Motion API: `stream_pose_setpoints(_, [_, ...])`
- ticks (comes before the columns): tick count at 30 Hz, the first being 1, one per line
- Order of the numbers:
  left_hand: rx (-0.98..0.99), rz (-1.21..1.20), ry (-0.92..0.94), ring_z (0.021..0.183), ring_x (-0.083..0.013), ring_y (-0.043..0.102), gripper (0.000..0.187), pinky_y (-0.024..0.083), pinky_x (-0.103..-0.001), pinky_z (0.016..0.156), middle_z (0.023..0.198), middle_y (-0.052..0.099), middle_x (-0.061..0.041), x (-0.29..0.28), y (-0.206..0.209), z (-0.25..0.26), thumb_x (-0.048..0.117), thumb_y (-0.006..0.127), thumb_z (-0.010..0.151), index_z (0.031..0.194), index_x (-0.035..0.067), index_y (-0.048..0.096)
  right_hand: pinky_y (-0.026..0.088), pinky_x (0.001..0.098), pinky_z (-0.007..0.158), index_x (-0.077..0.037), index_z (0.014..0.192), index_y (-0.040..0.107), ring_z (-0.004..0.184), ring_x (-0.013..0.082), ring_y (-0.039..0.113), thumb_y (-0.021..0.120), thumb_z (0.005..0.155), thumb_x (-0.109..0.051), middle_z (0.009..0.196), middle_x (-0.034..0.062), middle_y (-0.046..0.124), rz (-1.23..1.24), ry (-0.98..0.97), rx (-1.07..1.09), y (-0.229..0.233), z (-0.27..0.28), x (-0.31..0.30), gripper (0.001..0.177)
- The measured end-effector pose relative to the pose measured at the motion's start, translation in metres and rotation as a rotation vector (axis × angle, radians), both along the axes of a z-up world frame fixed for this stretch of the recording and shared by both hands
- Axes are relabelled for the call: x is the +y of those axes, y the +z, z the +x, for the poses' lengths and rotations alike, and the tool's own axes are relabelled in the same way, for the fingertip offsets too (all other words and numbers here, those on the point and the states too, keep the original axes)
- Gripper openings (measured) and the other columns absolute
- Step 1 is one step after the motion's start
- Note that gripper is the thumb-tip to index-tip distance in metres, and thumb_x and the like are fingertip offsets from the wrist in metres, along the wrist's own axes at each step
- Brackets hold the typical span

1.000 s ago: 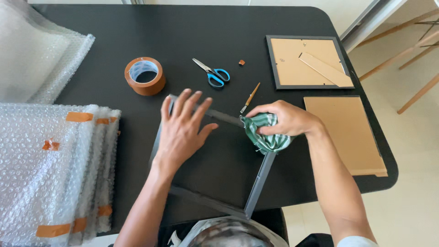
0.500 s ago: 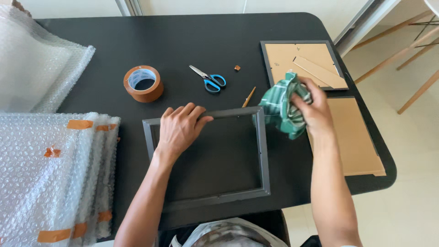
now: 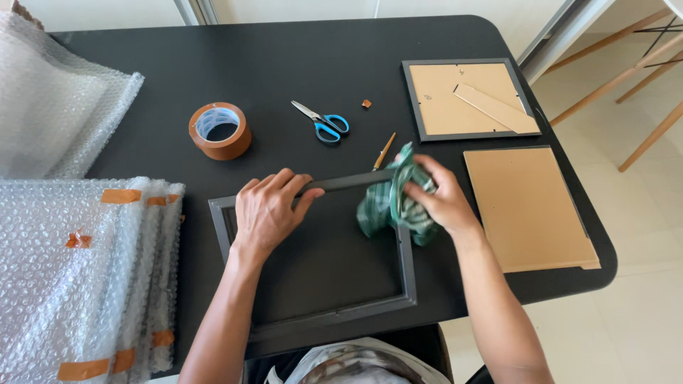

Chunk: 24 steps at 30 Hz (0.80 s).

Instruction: The person wipes down a picture frame with a cloth, places the glass and backboard into the frame, and then wraps the entire frame in bubble wrap, securing it with tape and using scissors to cut the tape.

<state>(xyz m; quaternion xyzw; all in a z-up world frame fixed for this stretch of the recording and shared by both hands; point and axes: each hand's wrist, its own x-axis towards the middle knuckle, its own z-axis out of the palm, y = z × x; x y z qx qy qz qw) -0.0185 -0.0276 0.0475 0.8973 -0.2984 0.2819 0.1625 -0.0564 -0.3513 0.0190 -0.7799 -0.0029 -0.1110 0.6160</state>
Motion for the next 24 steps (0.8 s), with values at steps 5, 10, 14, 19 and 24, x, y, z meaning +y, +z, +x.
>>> stream_pose_setpoints(5, [-0.023, -0.010, 0.040, 0.071, -0.0188, 0.067, 0.026, 0.050, -0.034, 0.065, 0.079, 0.059, 0.004, -0.002, 0.012, -0.002, 0.051, 0.062, 0.100, 0.102, 0.026, 0.071, 0.052, 0.0363, 0.099, -0.010, 0.130, 0.067, 0.104, 0.0152, 0.063, 0.077, 0.090, -0.006, 0.110, 0.0046, 0.070, 0.125, -0.171, -0.055, 0.000, 0.002, 0.027, 0.042])
stream_pose_setpoints(10, [-0.031, -0.038, 0.146, 0.070, -0.0197, 0.065, 0.025, 0.048, -0.034, 0.065, 0.079, 0.058, 0.005, 0.016, 0.010, 0.007, 0.051, 0.065, 0.100, 0.102, 0.026, 0.071, 0.053, 0.0356, 0.101, -0.012, 0.129, 0.070, 0.109, 0.0151, 0.067, 0.084, 0.077, -0.001, 0.115, 0.0045, 0.074, 0.086, 0.021, 0.061, -0.022, -0.012, 0.019, 0.056])
stream_pose_setpoints(14, [-0.020, -0.017, 0.112, 0.070, -0.0191, 0.067, 0.025, 0.050, -0.033, 0.065, 0.078, 0.060, 0.005, 0.013, 0.016, 0.001, 0.049, 0.067, 0.099, 0.102, 0.025, 0.072, 0.050, 0.0379, 0.107, -0.008, 0.137, 0.066, 0.116, 0.0166, 0.064, 0.086, 0.074, -0.002, 0.126, 0.0076, 0.070, 0.114, 0.045, 0.004, -0.011, -0.006, 0.021, 0.066])
stream_pose_setpoints(19, [-0.040, 0.004, 0.061, 0.072, -0.0181, 0.068, 0.025, 0.050, -0.032, 0.065, 0.078, 0.060, 0.005, 0.001, 0.019, -0.007, 0.048, 0.065, 0.099, 0.101, 0.024, 0.073, 0.051, 0.0377, 0.106, -0.007, 0.140, 0.061, 0.114, 0.0147, 0.063, 0.076, 0.088, -0.003, 0.123, 0.0063, 0.068, 0.166, -0.109, -0.092, -0.001, 0.007, 0.028, 0.054])
stream_pose_setpoints(24, [-0.070, -0.062, 0.146, 0.075, -0.0197, 0.068, 0.025, 0.050, -0.034, 0.066, 0.079, 0.059, 0.005, 0.010, 0.012, 0.004, 0.050, 0.065, 0.100, 0.102, 0.026, 0.071, 0.047, 0.0434, 0.109, -0.009, 0.139, 0.063, 0.116, 0.0221, 0.065, 0.083, 0.081, -0.007, 0.124, 0.0096, 0.070, 0.062, 0.043, 0.044, -0.017, -0.002, 0.019, 0.062])
